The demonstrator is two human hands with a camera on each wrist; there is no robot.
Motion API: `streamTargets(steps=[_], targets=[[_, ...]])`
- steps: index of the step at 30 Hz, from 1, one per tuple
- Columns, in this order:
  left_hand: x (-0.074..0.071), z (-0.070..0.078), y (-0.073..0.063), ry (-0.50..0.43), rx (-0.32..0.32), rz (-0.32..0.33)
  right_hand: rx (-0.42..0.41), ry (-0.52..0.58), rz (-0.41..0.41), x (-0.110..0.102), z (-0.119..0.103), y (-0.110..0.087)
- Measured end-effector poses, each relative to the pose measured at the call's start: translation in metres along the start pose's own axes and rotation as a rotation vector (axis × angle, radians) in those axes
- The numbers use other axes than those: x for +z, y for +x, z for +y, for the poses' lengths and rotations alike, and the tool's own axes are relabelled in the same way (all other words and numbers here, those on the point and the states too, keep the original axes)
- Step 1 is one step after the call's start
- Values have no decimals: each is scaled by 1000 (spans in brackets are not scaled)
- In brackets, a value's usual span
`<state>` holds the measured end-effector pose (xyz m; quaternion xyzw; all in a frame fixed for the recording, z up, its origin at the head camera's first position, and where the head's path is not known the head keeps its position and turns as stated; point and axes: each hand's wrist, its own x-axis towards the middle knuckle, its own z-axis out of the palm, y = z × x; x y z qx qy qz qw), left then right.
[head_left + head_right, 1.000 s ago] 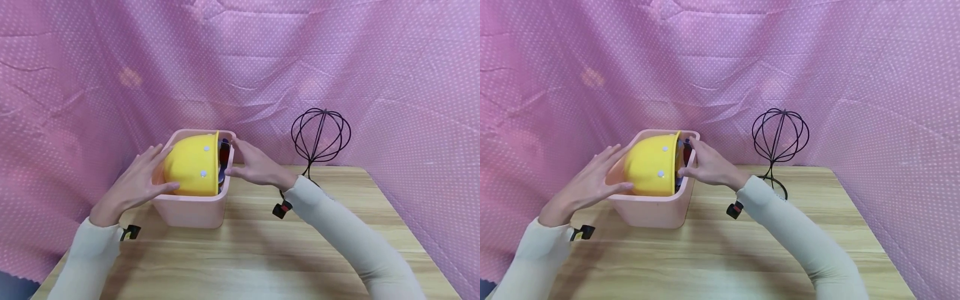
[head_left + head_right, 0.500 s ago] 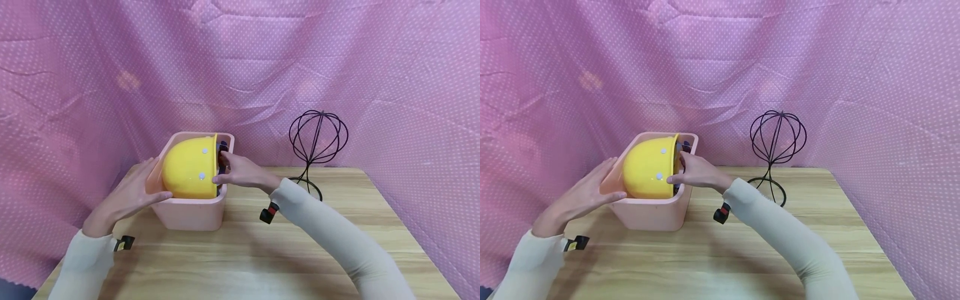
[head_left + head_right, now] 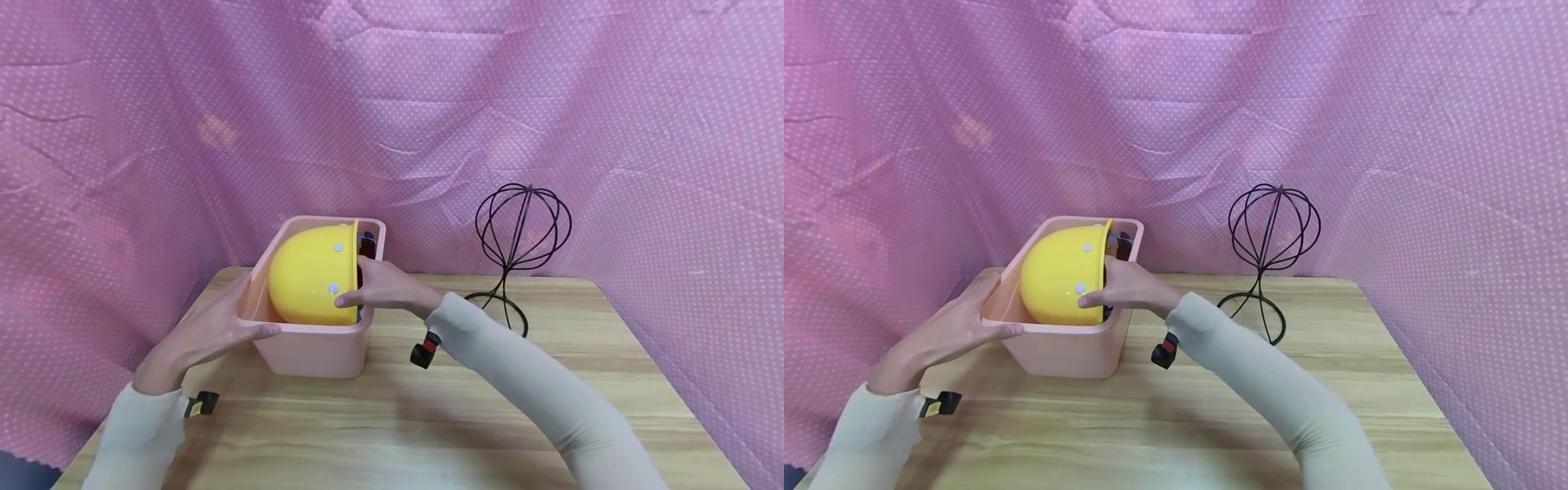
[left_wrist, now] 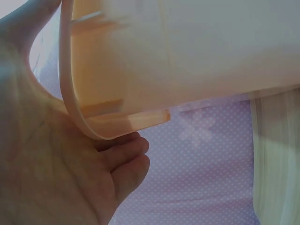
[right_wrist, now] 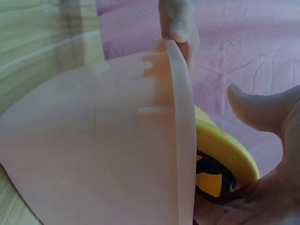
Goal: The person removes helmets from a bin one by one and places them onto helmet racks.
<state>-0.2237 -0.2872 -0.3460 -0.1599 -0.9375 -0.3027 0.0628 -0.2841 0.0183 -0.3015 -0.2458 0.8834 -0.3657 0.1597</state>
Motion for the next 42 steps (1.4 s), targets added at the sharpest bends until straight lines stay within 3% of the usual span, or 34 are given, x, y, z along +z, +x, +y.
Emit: streamTargets(steps=[11,22,31,42], targets=[[0,1,-4,53,-74,-46,-12,-24,-50,3,-4,12],[2,2,-7,100,-99,-18,-68,-30,-172,12,-9,22],[-2,6,1,102,-79,-6,-68,162,-182,2,0,23],[-1,1,0,122,-125,-23,-82,396,-135,1,15,24]])
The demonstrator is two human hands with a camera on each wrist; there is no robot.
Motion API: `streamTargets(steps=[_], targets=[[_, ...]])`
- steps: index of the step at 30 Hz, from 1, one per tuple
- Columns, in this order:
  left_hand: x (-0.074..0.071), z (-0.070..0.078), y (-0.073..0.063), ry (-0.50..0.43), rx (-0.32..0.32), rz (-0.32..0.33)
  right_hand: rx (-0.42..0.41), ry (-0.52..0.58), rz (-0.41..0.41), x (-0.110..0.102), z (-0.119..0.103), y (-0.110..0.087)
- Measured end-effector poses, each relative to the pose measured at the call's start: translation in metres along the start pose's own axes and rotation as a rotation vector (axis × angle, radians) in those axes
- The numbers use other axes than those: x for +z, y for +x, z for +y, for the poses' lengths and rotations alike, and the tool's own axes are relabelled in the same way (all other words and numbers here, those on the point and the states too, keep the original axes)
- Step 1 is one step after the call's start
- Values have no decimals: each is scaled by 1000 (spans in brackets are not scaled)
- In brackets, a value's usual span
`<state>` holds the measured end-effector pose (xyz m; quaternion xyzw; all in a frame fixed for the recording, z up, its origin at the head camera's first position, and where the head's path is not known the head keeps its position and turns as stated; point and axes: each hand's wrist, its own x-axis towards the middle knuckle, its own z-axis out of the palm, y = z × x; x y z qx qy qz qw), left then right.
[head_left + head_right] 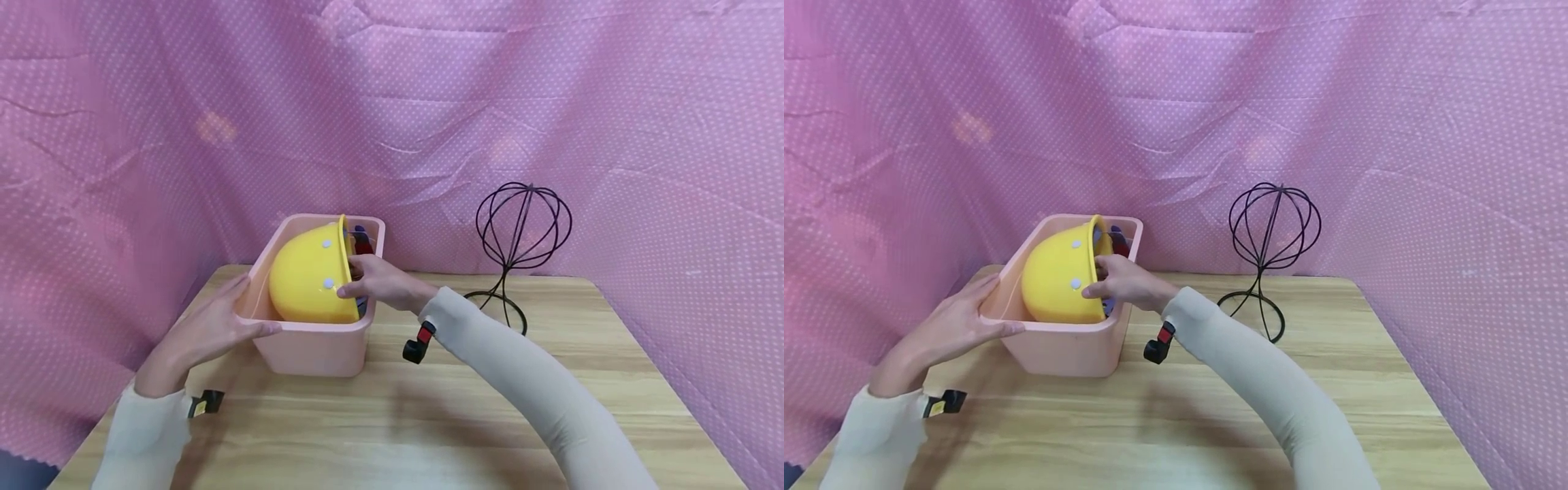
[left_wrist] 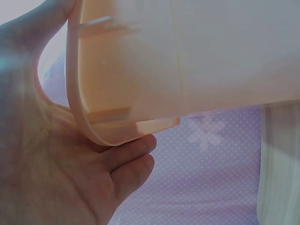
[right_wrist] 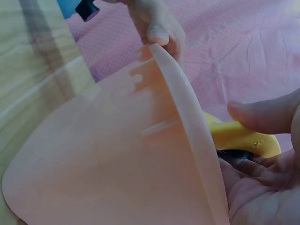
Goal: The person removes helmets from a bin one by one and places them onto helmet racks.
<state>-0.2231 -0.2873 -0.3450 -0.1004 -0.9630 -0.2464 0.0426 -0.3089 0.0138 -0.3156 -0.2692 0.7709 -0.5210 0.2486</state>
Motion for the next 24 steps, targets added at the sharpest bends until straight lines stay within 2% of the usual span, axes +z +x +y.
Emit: streamTargets(steps=[6,14,24], targets=[[-1,1,0,27,-7,19,-21,87,0,-3,2,-7],[-1,4,-1,29,-2,31,-20,177,40,-7,10,-14],[-1,4,-1,36,1,16,-185,417,25,-11,8,-24]])
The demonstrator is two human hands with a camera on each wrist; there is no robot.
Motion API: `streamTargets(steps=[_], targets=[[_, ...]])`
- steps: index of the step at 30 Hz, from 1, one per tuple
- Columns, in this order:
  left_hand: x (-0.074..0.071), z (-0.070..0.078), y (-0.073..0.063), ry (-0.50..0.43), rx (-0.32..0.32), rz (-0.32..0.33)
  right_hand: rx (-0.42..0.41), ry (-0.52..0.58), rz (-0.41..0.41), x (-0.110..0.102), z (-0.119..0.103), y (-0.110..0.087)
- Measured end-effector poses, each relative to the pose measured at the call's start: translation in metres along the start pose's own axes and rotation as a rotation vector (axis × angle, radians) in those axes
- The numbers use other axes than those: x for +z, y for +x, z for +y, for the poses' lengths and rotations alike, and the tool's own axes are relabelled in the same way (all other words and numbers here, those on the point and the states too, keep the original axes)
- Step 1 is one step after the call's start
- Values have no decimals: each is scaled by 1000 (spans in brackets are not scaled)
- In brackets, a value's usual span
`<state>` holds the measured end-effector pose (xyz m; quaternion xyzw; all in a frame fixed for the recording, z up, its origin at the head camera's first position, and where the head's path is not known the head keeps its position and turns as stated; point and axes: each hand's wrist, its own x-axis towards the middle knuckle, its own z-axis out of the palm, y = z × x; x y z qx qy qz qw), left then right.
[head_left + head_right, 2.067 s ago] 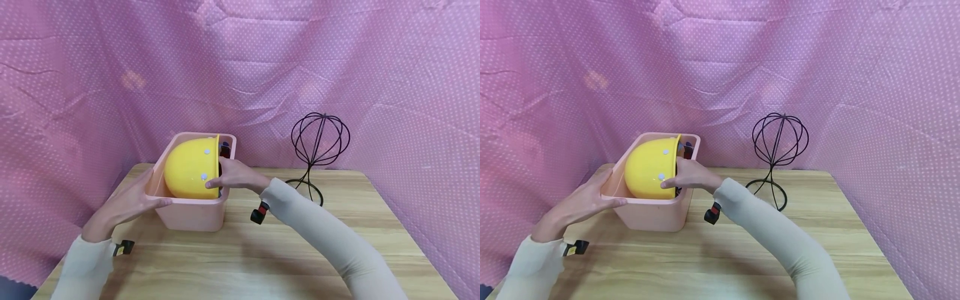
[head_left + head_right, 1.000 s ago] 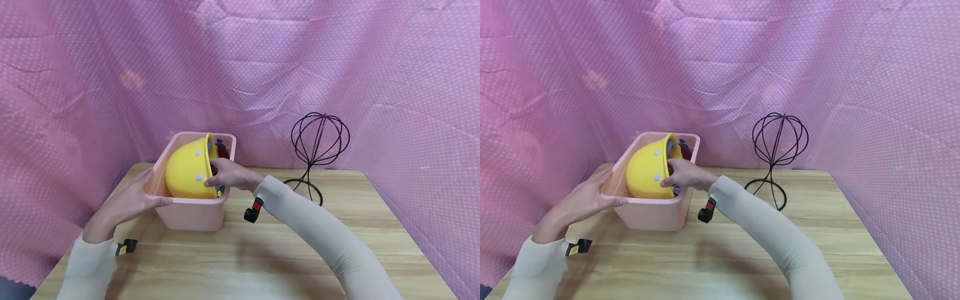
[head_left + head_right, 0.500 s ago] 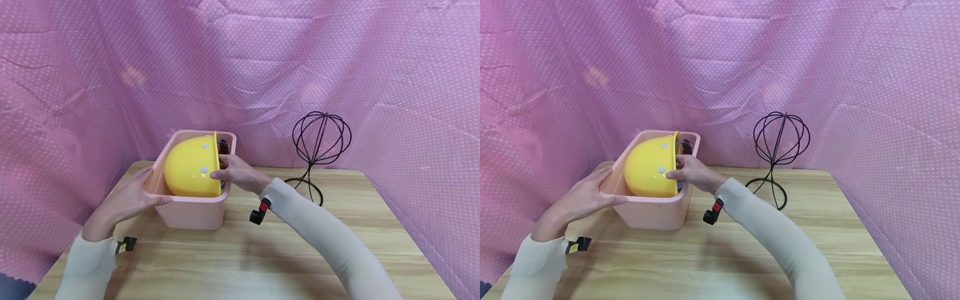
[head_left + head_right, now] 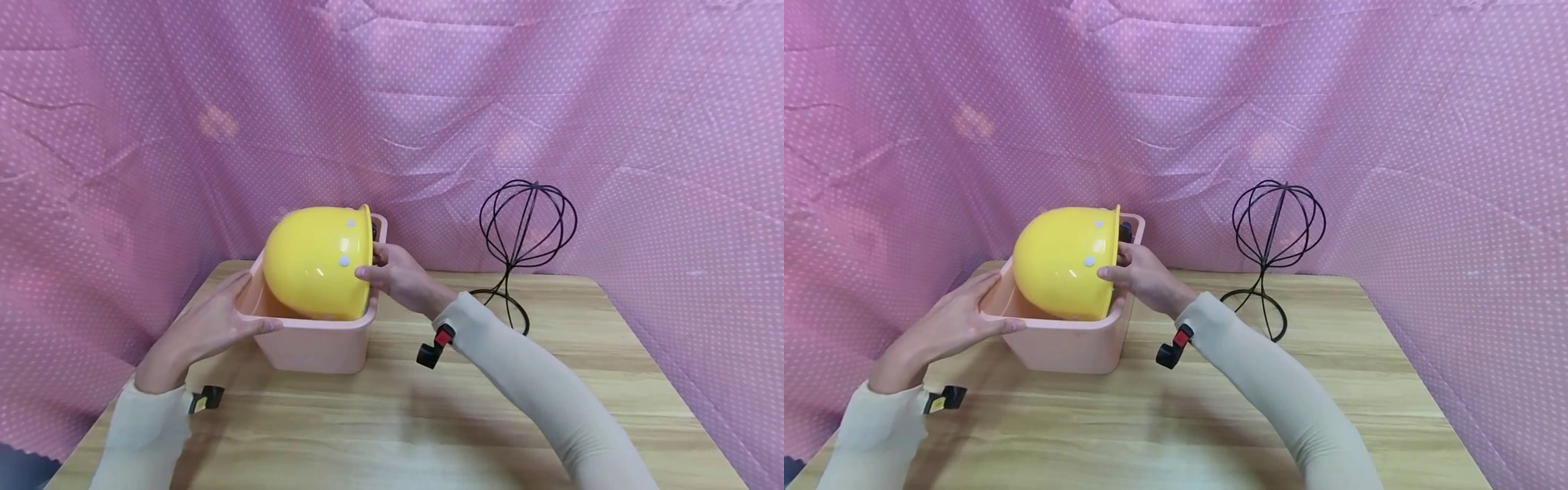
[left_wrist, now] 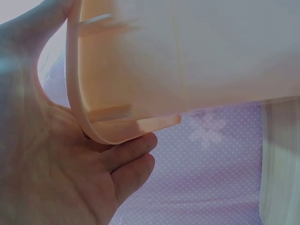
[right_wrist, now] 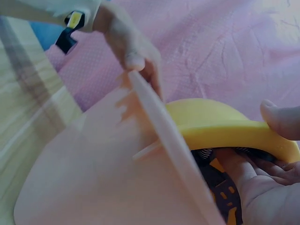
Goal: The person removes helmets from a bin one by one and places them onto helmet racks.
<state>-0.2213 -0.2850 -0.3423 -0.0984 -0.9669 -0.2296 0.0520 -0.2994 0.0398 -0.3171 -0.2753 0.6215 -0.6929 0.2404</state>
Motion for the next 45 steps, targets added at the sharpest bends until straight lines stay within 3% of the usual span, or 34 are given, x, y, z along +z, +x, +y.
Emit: streamTargets(steps=[4,13,25,34,45], targets=[[0,0,0,-10,15,5,-31,38,28,0,-7,-3],[-1,1,1,12,-16,-4,-134,117,48,-1,-23,-11],[-3,0,0,23,11,26,-263,241,74,-7,-56,-29],[-3,0,-1,22,5,25,-386,373,87,-20,-83,-53],[-3,0,-3,33,31,39,-539,438,104,-49,-107,-79]])
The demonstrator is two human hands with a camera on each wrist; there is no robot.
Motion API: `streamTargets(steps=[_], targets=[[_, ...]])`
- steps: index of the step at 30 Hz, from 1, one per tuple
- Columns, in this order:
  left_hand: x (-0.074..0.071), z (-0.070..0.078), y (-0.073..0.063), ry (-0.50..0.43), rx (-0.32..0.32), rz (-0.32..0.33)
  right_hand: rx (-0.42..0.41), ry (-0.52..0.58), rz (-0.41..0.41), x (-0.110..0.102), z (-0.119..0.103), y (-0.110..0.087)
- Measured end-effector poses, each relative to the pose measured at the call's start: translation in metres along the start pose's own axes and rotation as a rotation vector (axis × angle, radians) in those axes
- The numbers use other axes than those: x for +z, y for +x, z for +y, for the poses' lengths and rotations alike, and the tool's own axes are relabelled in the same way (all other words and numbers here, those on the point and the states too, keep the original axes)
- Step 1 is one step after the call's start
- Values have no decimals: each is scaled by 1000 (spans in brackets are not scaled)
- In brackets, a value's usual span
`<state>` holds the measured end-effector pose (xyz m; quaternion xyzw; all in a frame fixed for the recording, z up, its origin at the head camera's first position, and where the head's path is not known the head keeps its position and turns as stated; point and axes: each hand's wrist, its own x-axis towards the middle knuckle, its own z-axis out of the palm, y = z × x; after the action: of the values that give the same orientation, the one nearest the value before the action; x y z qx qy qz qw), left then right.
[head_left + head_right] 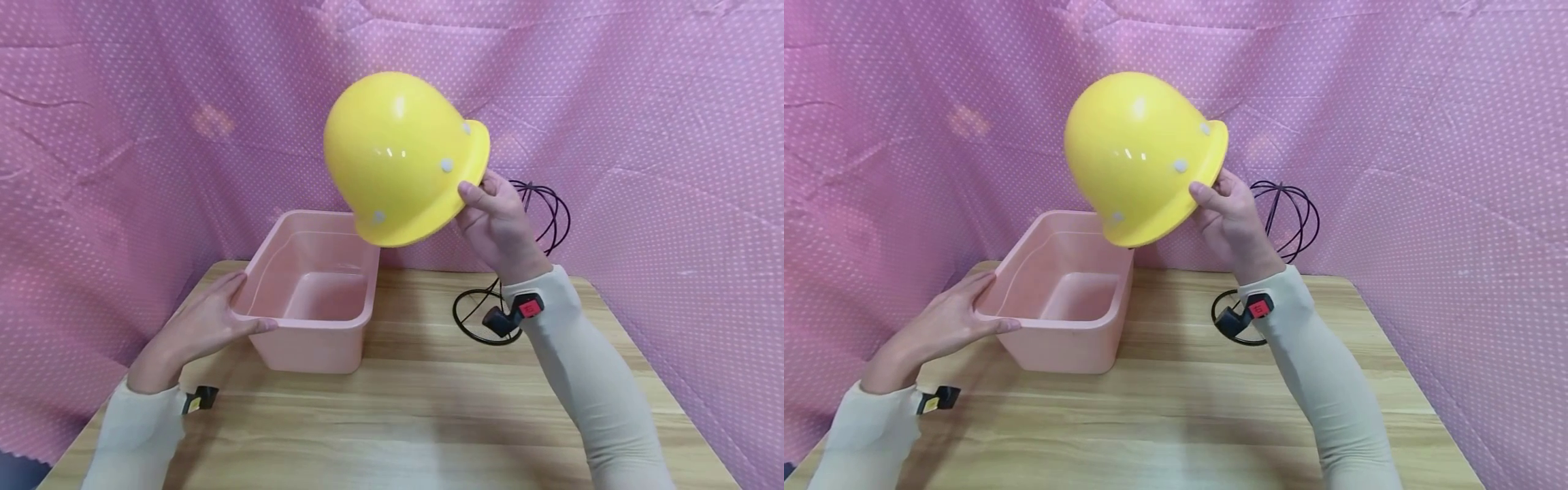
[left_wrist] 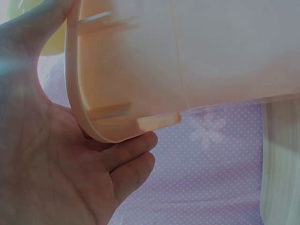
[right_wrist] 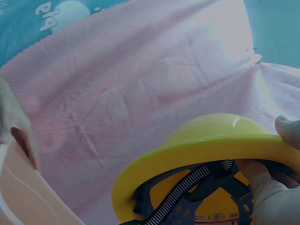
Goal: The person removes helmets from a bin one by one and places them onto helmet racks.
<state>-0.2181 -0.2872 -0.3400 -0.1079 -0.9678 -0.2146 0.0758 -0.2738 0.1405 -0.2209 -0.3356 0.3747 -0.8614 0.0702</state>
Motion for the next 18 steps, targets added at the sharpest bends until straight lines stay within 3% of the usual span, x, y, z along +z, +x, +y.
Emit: streamTargets(steps=[12,18], targets=[[-1,0,-2,-19,18,-12,-157,165,48,-26,-34,-3],[-1,-1,-3,-33,32,9,-228,167,104,-44,-45,-5]])
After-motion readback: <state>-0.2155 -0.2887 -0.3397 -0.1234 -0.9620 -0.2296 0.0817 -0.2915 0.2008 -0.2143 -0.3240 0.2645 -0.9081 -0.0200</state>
